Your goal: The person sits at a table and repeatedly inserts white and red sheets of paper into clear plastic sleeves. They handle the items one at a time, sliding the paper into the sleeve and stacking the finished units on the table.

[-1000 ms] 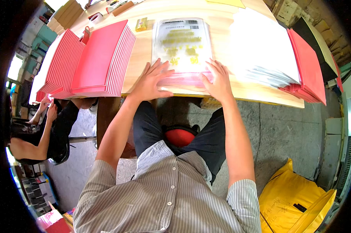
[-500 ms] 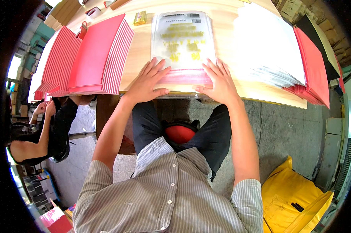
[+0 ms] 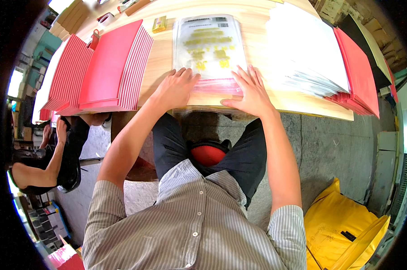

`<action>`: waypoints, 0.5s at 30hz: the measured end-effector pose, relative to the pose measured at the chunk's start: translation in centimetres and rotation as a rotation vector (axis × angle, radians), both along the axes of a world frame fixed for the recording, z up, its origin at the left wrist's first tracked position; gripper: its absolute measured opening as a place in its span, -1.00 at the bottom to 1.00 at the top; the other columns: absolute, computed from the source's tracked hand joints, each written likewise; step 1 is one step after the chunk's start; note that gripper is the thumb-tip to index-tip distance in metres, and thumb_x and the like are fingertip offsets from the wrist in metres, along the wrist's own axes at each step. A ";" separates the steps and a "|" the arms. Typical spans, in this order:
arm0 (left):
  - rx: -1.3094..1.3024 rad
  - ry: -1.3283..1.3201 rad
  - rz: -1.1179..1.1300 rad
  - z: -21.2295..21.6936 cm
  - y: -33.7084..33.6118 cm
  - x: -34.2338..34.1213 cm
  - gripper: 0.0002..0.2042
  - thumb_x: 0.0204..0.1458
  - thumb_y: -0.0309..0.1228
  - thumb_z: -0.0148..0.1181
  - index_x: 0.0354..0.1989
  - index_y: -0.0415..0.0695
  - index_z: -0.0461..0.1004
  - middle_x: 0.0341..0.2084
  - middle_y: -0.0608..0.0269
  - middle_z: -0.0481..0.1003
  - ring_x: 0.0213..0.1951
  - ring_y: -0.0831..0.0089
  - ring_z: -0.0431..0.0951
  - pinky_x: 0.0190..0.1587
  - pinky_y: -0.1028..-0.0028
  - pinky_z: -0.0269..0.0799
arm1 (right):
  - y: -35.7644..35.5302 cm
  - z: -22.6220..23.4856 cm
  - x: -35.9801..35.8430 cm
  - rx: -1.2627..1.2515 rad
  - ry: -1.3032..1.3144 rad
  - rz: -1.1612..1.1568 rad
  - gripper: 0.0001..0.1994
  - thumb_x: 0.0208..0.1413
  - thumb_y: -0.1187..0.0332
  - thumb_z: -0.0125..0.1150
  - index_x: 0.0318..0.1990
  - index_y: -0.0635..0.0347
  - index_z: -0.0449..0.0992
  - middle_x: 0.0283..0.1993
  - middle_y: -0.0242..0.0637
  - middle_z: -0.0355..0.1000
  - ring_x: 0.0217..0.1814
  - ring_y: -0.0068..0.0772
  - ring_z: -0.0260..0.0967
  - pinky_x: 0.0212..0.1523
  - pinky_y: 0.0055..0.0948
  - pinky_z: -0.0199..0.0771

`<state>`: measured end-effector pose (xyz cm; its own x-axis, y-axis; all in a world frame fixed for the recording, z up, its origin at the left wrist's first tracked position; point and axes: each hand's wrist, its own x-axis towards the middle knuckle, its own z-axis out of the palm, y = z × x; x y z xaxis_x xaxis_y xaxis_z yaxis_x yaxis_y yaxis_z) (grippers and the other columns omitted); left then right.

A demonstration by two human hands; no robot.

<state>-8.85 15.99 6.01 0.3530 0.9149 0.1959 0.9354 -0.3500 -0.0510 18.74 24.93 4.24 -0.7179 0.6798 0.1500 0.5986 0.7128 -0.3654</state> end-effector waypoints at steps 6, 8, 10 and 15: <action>-0.060 0.062 0.118 0.9 1.2 1.4 -0.83 0.03 -0.46 0.10 -0.21 -0.17 0.48 -0.40 -0.01 0.56 -0.28 0.04 0.64 -0.24 0.14 0.58 | -0.3 0.6 0.0 -0.013 0.058 -0.007 0.06 -0.22 -0.25 0.47 0.44 0.08 0.21 0.58 -0.21 -0.04 0.66 0.05 -0.44 0.58 0.03 -0.33; -0.077 0.065 0.121 1.1 1.7 1.6 -0.85 0.06 -0.44 0.10 -0.22 -0.15 0.50 -0.44 0.01 0.58 -0.34 0.03 0.65 -0.26 0.14 0.58 | -0.6 0.6 0.1 0.033 0.164 0.005 0.08 -0.24 -0.24 0.49 0.44 0.07 0.20 0.58 -0.19 -0.05 0.66 0.08 -0.48 0.58 0.05 -0.34; -0.114 0.047 0.088 1.2 2.2 0.8 -0.86 0.11 -0.42 0.09 -0.22 -0.11 0.54 -0.45 0.02 0.60 -0.37 0.03 0.65 -0.27 0.14 0.58 | -1.5 0.8 0.7 0.090 0.204 -0.031 0.00 -0.17 -0.18 0.48 0.41 0.11 0.23 0.56 -0.14 -0.01 0.64 0.12 -0.39 0.57 0.04 -0.26; -0.144 -0.118 0.121 2.1 2.8 -0.4 -0.84 0.20 -0.39 0.08 -0.21 -0.04 0.61 -0.42 0.01 0.61 -0.37 -0.01 0.63 -0.27 0.10 0.55 | -4.4 2.4 1.3 0.405 0.616 0.029 -0.45 0.01 0.15 0.38 0.12 0.28 0.49 0.21 -0.05 0.40 0.33 0.14 0.22 0.32 -0.04 0.20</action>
<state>-9.29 18.83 8.13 0.2209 0.9708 0.0935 0.9676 -0.2302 0.1041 20.05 20.53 6.67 -0.4395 0.4676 0.7670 0.3482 0.8758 -0.3344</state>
